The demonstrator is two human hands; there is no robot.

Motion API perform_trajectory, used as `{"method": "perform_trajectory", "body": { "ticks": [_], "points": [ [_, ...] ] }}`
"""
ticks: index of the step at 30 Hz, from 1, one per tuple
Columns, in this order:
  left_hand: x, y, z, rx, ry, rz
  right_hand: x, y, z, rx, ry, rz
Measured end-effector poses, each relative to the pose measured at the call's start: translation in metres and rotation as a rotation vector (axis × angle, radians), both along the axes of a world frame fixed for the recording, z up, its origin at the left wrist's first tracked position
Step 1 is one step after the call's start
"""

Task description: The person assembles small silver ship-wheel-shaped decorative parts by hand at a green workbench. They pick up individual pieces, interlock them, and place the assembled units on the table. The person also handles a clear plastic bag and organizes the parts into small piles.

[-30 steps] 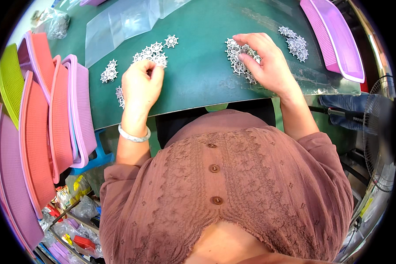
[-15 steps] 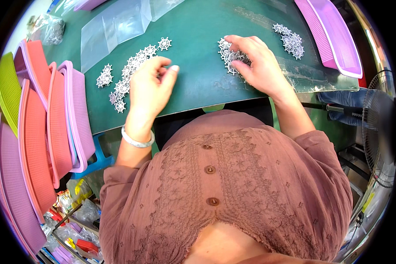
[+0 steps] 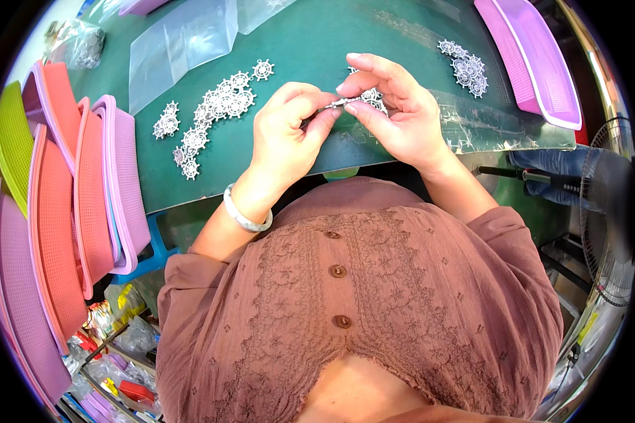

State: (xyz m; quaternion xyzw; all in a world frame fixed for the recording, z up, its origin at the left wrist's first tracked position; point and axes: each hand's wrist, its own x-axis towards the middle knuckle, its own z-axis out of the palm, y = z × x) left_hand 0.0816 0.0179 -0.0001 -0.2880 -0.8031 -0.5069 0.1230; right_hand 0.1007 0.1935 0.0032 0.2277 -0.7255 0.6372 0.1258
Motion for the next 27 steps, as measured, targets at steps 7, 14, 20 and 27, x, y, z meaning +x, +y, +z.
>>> {"method": "perform_trajectory", "body": {
  "ticks": [7, 14, 20, 27],
  "points": [
    [0.002, -0.004, 0.006, -0.026, 0.076, 0.031, -0.004, -0.004, -0.005, 0.015, 0.061, -0.068],
    [0.005, -0.007, 0.01, -0.009, 0.078, 0.027, -0.003, -0.006, -0.004, 0.03, 0.022, -0.048],
    [0.003, -0.009, 0.007, 0.067, 0.045, 0.009, -0.003, -0.009, -0.005, -0.006, -0.008, -0.01],
    [0.005, -0.011, 0.006, 0.12, -0.061, -0.005, 0.0, -0.01, -0.002, -0.026, 0.002, -0.025]
  ]
}}
